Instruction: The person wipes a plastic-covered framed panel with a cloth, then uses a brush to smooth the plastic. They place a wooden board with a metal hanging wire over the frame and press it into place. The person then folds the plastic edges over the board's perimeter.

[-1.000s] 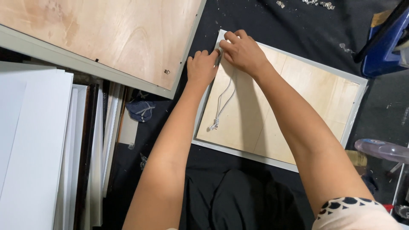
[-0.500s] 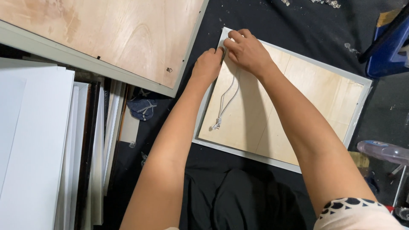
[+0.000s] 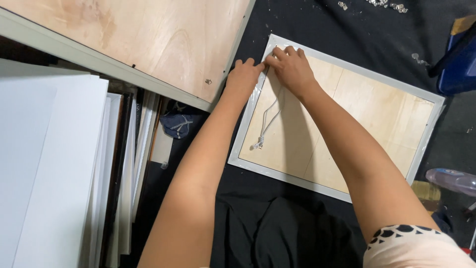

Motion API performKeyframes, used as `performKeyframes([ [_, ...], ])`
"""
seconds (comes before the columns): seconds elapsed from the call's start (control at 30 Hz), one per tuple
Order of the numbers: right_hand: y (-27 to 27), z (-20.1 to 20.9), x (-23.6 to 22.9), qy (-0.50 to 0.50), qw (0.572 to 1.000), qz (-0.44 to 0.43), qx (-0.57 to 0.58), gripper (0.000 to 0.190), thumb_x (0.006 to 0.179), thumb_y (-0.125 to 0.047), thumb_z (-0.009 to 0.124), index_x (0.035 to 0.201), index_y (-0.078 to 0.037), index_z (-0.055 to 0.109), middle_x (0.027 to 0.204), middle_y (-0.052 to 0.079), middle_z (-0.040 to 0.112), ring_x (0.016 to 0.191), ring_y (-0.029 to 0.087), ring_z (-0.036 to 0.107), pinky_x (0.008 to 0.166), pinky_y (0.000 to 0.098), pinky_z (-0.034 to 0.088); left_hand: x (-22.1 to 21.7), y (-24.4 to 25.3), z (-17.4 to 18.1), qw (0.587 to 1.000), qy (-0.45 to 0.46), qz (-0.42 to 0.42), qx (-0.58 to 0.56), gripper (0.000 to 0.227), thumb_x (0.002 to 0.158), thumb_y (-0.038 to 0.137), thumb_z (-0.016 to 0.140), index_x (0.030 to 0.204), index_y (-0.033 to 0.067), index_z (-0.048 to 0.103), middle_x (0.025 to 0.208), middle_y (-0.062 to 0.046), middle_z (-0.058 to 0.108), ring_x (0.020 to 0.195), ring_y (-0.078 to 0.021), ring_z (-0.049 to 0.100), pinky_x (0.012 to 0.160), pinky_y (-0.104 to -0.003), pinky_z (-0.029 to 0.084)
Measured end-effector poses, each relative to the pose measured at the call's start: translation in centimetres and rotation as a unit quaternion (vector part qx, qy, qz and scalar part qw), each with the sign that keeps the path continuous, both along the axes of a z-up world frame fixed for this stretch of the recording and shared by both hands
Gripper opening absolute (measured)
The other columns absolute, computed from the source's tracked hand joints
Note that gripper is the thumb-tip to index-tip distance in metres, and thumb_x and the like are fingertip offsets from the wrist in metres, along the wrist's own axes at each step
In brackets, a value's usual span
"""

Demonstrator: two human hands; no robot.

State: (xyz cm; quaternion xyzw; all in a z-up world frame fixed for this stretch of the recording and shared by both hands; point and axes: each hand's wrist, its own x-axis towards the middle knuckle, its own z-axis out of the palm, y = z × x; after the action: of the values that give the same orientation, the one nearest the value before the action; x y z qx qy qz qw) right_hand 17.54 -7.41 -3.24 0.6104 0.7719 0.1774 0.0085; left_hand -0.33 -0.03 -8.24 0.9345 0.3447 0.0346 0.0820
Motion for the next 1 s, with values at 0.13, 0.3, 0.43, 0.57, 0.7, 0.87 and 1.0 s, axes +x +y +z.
performKeyframes([
  [0.13, -1.2, -1.0, -0.8, -0.003, 0.999, -0.01, 0.042, 0.027, 0.09, -0.008, 0.071, 0.108, -0.02, 0.056, 0.125, 0.003, 0.058, 0.097, 0.027, 0.06, 0.066, 0.0392, 0.055, 0.2, -0.2, 4.6, 0.99, 0.079, 0.012, -0.117, 0.064, 0.094, 0.001, 0.063, 0.15, 0.0287, 0.048, 0.113, -0.008, 0.055, 0.102, -0.0357, 0.054, 0.064, -0.038, 0.059],
  [0.3, -2.2, 1.1, -1.6, 0.224, 0.939, -0.123, -0.232, 0.075, 0.101, -0.056, 0.05, 0.157, -0.008, 0.037, 0.171, 0.01, 0.019, 0.154, 0.04, 0.018, 0.114, 0.0627, 0.025, 1.2, -0.8, 8.6, 0.943, 0.199, 0.03, -0.266, 0.114, 0.083, 0.057, 0.081, 0.165, 0.0327, 0.006, 0.144, -0.001, 0.042, 0.137, -0.0415, 0.03, 0.082, -0.039, 0.057],
  [0.43, -2.0, 2.3, -2.4, 0.218, 0.927, -0.151, -0.265, 0.089, 0.09, -0.056, 0.07, 0.156, -0.01, 0.032, 0.172, 0.008, 0.012, 0.155, 0.04, 0.013, 0.112, 0.066, 0.027, 1.1, -2.4, 8.9, 0.959, 0.163, 0.022, -0.232, 0.12, 0.082, 0.048, 0.087, 0.165, 0.0211, 0.005, 0.141, -0.001, 0.046, 0.126, -0.0388, 0.037, 0.069, -0.037, 0.057],
  [0.57, -2.3, 4.0, -3.0, 0.187, 0.924, -0.199, -0.268, 0.092, 0.087, -0.068, 0.068, 0.159, -0.022, 0.033, 0.171, 0.0, 0.027, 0.156, 0.03, 0.025, 0.123, 0.0592, 0.027, 1.7, -3.0, 9.2, 0.962, 0.125, 0.025, -0.243, 0.119, 0.073, 0.026, 0.095, 0.163, 0.0065, 0.019, 0.14, -0.018, 0.053, 0.129, -0.0504, 0.039, 0.083, -0.062, 0.063],
  [0.7, -1.2, 4.2, -0.5, 0.292, 0.897, -0.18, -0.277, 0.082, 0.087, -0.074, 0.066, 0.151, -0.027, 0.049, 0.161, -0.005, 0.045, 0.148, 0.025, 0.039, 0.119, 0.0511, 0.038, 1.8, -3.6, 10.4, 0.961, 0.144, 0.034, -0.234, 0.114, 0.076, 0.021, 0.093, 0.162, 0.0043, 0.02, 0.14, -0.02, 0.051, 0.131, -0.0512, 0.038, 0.085, -0.06, 0.063],
  [0.87, -5.3, 3.1, 5.4, 0.262, 0.929, -0.227, -0.13, 0.054, 0.099, -0.047, 0.072, 0.143, -0.02, 0.058, 0.147, 0.003, 0.055, 0.135, 0.032, 0.052, 0.106, 0.051, 0.046, 1.3, -3.3, 10.6, 0.966, 0.124, 0.022, -0.227, 0.116, 0.072, 0.023, 0.094, 0.162, 0.0049, 0.022, 0.138, -0.021, 0.053, 0.132, -0.053, 0.038, 0.083, -0.06, 0.064],
  [1.0, -8.9, 6.2, 4.7, 0.263, 0.877, -0.347, -0.205, 0.09, 0.09, -0.065, 0.073, 0.157, -0.014, 0.043, 0.158, 0.012, 0.041, 0.145, 0.037, 0.04, 0.116, 0.0613, 0.035, 0.5, -3.6, 10.6, 0.973, 0.113, 0.018, -0.202, 0.115, 0.073, 0.029, 0.094, 0.162, 0.0079, 0.024, 0.138, -0.02, 0.054, 0.133, -0.0534, 0.038, 0.083, -0.059, 0.064],
])
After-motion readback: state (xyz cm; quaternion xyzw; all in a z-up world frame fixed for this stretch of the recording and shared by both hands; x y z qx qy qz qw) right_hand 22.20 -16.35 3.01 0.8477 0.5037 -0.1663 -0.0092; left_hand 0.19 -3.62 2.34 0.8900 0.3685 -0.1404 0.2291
